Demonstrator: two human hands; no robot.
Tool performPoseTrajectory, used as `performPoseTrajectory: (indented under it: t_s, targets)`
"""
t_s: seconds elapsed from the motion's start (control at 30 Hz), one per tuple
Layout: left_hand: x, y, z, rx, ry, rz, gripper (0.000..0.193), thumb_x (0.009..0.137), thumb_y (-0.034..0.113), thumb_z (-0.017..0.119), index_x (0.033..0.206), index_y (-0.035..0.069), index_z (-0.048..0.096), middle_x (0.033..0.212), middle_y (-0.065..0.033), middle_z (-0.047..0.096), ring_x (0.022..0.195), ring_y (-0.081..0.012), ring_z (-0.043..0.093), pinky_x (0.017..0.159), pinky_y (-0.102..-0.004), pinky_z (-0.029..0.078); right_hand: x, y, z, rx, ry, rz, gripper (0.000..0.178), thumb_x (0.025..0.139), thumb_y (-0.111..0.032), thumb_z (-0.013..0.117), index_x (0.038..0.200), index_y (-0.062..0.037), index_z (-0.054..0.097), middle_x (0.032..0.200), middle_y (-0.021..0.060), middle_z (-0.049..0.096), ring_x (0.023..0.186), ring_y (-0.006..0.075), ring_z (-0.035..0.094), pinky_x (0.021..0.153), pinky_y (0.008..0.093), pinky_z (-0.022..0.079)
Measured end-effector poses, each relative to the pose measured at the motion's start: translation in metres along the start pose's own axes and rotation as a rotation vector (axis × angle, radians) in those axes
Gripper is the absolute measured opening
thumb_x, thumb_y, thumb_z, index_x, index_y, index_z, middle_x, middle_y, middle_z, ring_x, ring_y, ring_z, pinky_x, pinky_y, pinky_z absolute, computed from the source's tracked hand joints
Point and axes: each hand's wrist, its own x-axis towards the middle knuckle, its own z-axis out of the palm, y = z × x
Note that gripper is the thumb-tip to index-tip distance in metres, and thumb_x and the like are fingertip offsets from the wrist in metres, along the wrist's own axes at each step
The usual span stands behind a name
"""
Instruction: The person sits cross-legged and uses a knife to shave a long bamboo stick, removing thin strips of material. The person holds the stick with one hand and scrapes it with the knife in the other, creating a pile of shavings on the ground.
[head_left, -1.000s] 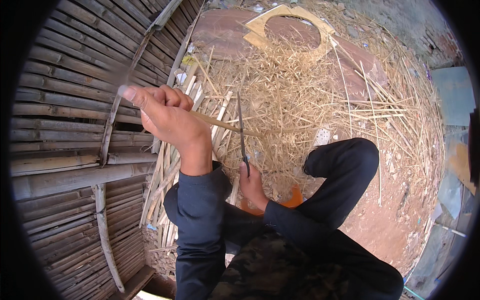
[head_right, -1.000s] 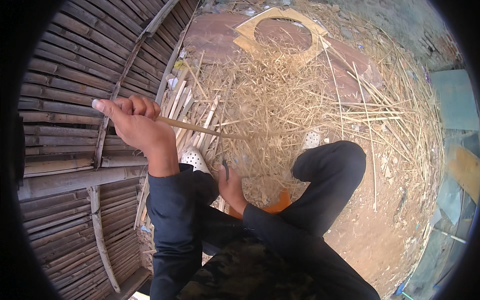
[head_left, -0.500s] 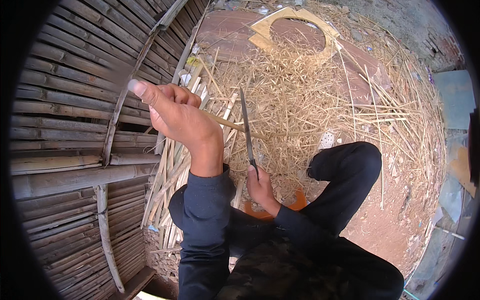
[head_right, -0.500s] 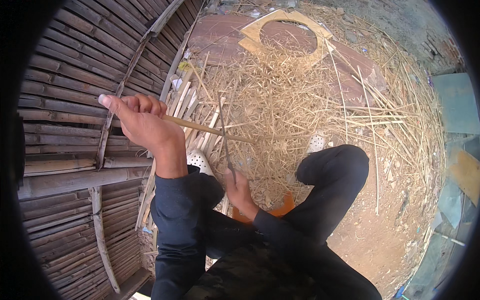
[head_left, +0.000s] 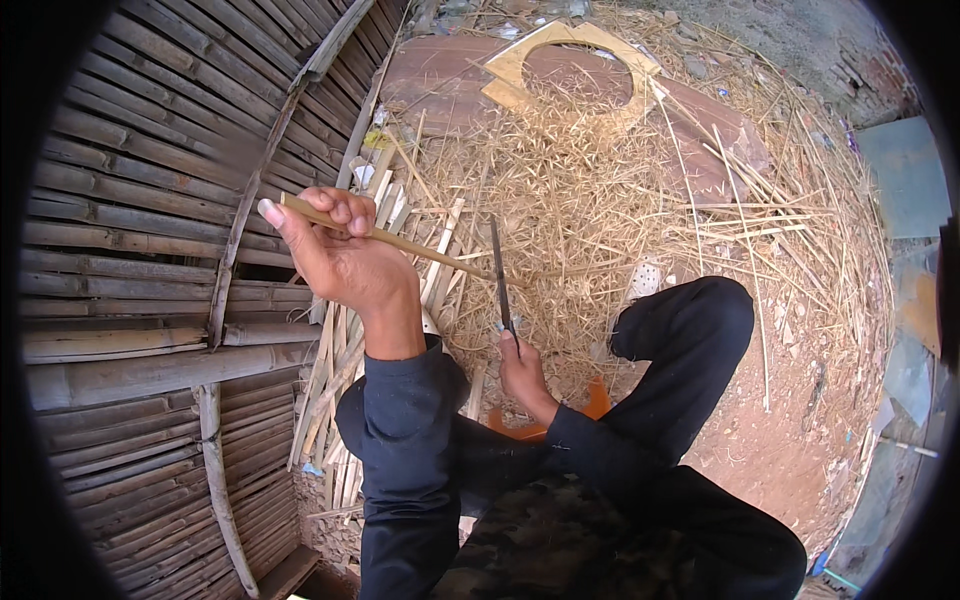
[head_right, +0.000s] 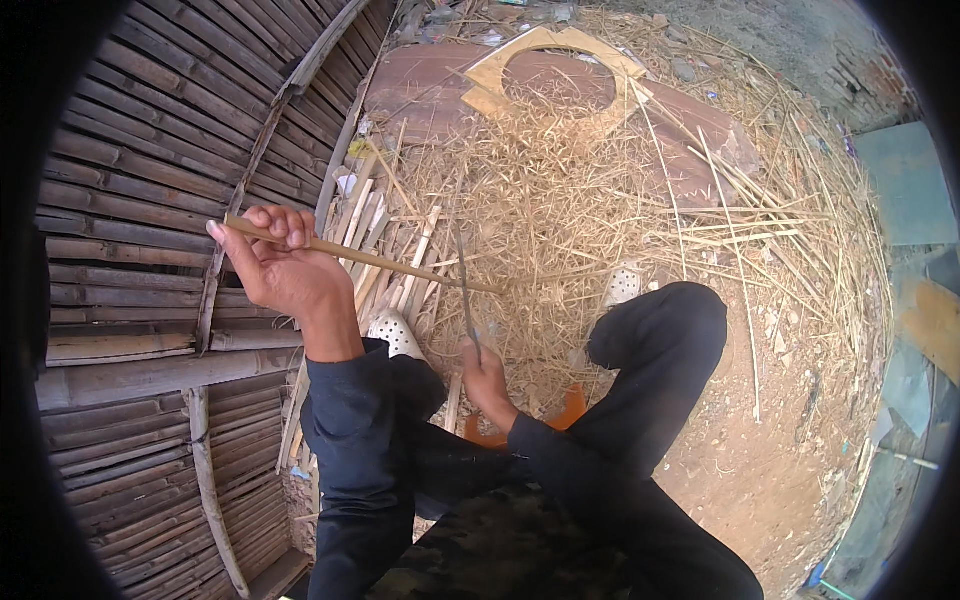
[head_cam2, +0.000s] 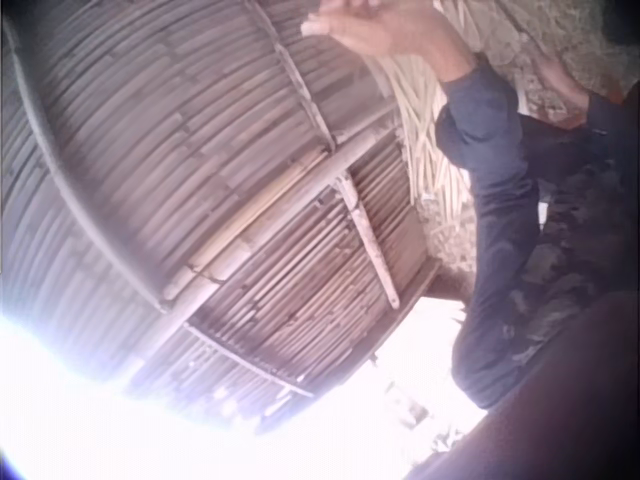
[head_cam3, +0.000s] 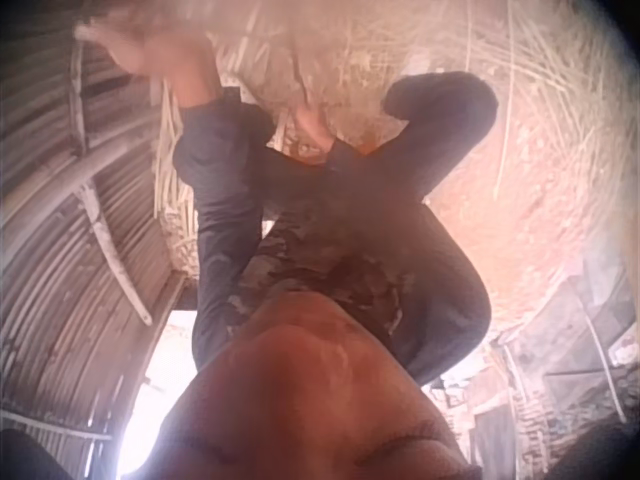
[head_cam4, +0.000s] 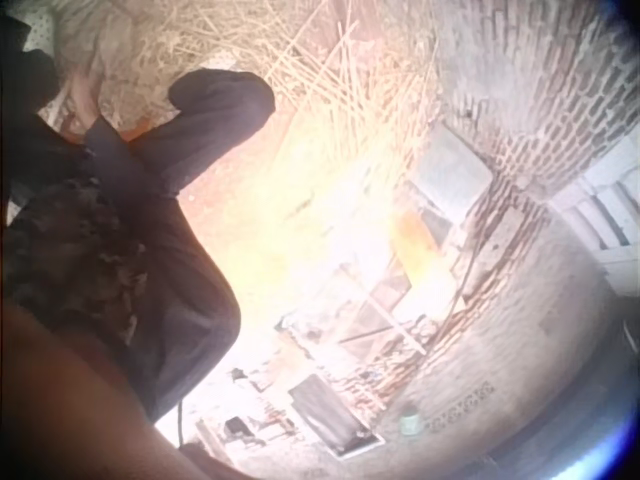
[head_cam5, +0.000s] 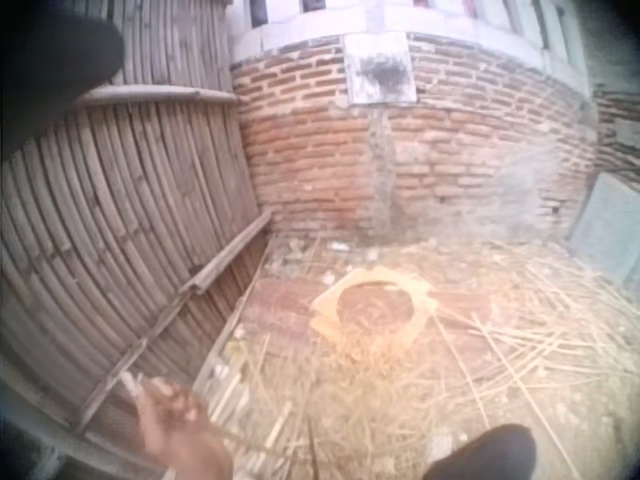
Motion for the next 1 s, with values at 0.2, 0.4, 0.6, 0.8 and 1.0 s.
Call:
performPoseTrajectory:
  t_s: [0.2, 0.4, 0.6, 0.8, 1.0]
  targets:
    - [-0.008, 0.003, 0.011, 0.050, -0.159, -0.067, 0.043, 0.094, 0.050, 0.050, 0.081, 0.009, 0.048, 0.067, 0.0004, 0.042, 0.055, -0.0101, 0.037, 0.053, -0.0256, 0.029, -0.020, -0.054, 0.001, 0.077, -0.100, -0.111, 0.035, 0.099, -0.030, 0.046, 0.078, -0.0025, 0.051, 0.062, -0.0018, 0.041, 0.059, 0.0092, 0.039, 0.055, 0.0288, 0.036]
    - [-0.004, 0.008, -0.011, -0.050, -0.433, -0.173, 0.044, 0.097, 0.049, 0.043, 0.076, 0.010, 0.044, 0.052, 0.0023, 0.027, 0.045, -0.0076, 0.023, 0.046, -0.0244, 0.020, -0.045, -0.092, 0.014, -0.092, -0.152, -0.419, 0.035, 0.101, -0.034, 0.044, 0.078, -0.0075, 0.044, 0.057, -0.0051, 0.038, 0.051, 0.0043, 0.038, 0.047, 0.0237, 0.033]
    - [-0.010, 0.002, -0.003, 0.023, -0.128, 0.006, 0.051, 0.096, 0.052, 0.043, 0.064, 0.013, 0.036, 0.051, 0.0030, 0.023, 0.044, -0.0094, 0.019, 0.044, -0.0259, 0.016, -0.007, -0.030, 0.007, -0.157, -0.034, -0.162, 0.039, 0.100, -0.029, 0.044, 0.078, 0.0025, 0.051, 0.060, 0.0145, 0.047, 0.056, 0.0238, 0.047, 0.057, 0.0376, 0.039]
    - [-0.008, 0.001, -0.005, 0.130, 0.089, 0.095, 0.051, 0.093, 0.055, 0.048, 0.066, 0.013, 0.036, 0.051, 0.0027, 0.024, 0.043, -0.0092, 0.020, 0.043, -0.0249, 0.016, -0.039, -0.061, 0.053, -0.110, 0.008, -0.512, 0.039, 0.100, -0.031, 0.043, 0.078, 0.0000, 0.051, 0.059, 0.0056, 0.042, 0.056, 0.0168, 0.043, 0.052, 0.0349, 0.036]
    - [-0.003, -0.006, -0.011, 0.104, 0.066, 0.087, 0.050, 0.093, 0.055, 0.049, 0.069, 0.012, 0.038, 0.053, 0.0028, 0.026, 0.043, -0.0090, 0.021, 0.043, -0.0242, 0.019, 0.004, -0.044, 0.004, -0.195, -0.010, -0.107, 0.040, 0.099, -0.031, 0.043, 0.083, 0.0033, 0.056, 0.065, 0.0185, 0.053, 0.060, 0.0317, 0.055, 0.058, 0.0400, 0.043]
